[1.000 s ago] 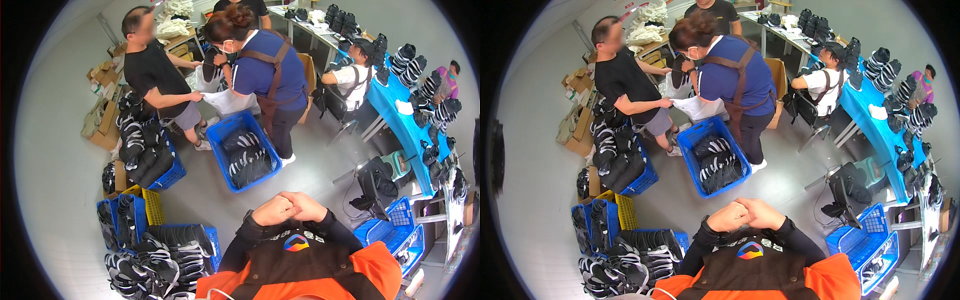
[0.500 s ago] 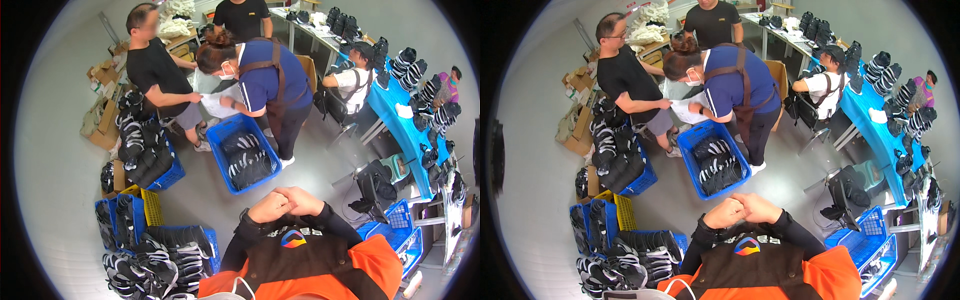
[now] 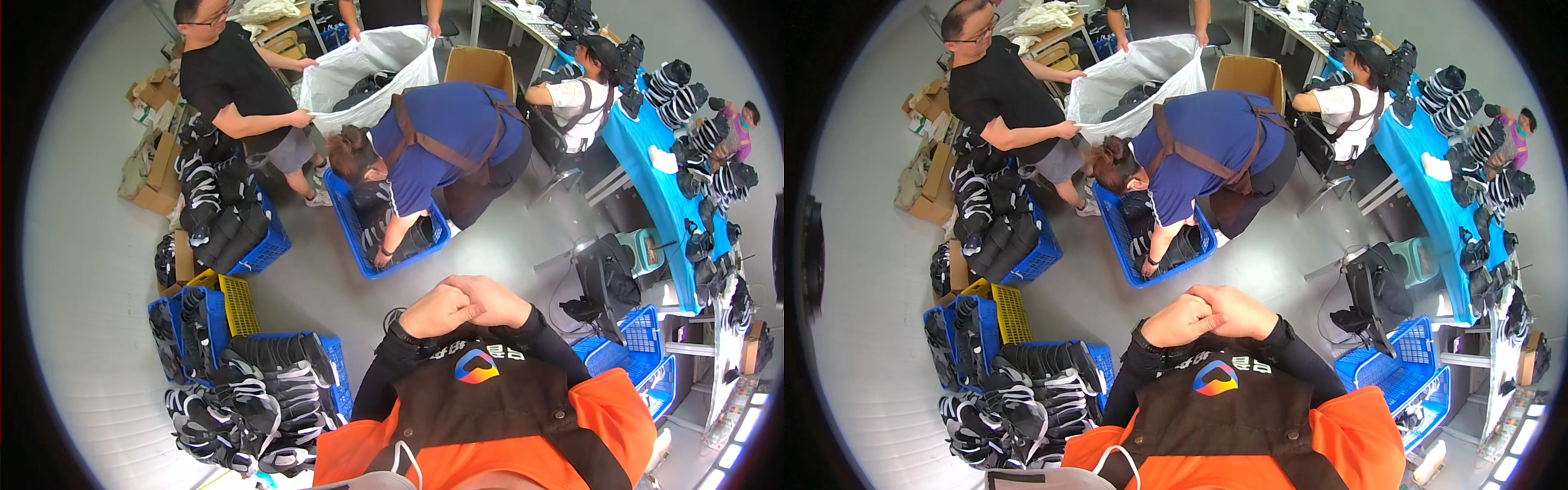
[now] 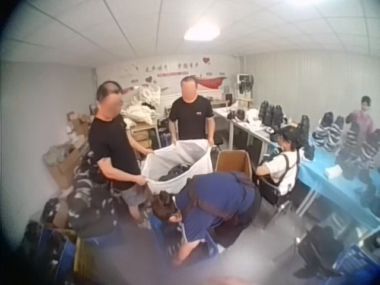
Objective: Packing shoes into a large bag with coworkers in a manufacturing facility.
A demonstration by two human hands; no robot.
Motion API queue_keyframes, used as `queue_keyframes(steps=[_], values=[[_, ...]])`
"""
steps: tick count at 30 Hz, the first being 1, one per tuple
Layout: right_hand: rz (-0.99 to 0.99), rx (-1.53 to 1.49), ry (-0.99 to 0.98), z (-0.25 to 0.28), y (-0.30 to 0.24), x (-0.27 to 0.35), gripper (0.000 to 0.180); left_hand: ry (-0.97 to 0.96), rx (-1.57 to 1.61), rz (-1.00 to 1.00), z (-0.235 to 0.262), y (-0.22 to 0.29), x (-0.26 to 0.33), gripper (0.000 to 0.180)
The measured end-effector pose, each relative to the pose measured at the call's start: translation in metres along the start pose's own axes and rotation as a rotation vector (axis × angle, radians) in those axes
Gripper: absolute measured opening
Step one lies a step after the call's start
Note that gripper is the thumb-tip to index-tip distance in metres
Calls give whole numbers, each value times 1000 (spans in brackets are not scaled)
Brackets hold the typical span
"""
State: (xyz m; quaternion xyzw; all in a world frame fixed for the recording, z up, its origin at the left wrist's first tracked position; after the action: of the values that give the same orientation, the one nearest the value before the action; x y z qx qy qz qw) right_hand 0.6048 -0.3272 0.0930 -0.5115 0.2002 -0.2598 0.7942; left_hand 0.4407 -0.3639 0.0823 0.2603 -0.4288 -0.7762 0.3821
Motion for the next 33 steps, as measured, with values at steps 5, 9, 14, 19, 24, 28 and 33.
queue_keyframes(steps=[5, 9, 14, 19, 24, 28, 33], values=[[-6, -5, 2, 6, 3, 4, 40, -39, -5, 39, -3, 1, -6, 54], [-15, -26, 0, 7, 4, 5, 40, -35, -12, 26, -5, 2, -8, 55], [-42, -45, -7, 8, 4, 6, 40, -60, -18, 41, -5, 3, -10, 56], [-21, -42, 9, 8, 8, 7, 39, -57, -26, 40, -5, 2, -12, 56], [-30, -29, 14, 7, 6, 6, 40, -74, -25, 41, -5, -2, -10, 55], [-48, -16, 11, 5, 2, 6, 40, -69, -17, 29, -3, 1, -7, 54], [-60, -14, 13, 1, 1, 4, 40, -84, -32, 50, -1, -2, -3, 53]])
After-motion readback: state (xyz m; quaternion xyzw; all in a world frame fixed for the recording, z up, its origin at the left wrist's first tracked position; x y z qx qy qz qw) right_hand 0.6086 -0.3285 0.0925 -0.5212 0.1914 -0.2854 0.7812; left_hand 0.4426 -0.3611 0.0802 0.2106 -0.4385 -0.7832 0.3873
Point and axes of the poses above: each hand's wrist, its own x-axis away from the middle knuckle, its own z-axis out of the back of the hand, y = z × x, the point moved 1 cm from there along -x, towards the middle knuckle, and after that the axes turned 9 degrees about -x, right-handed, at the moved point
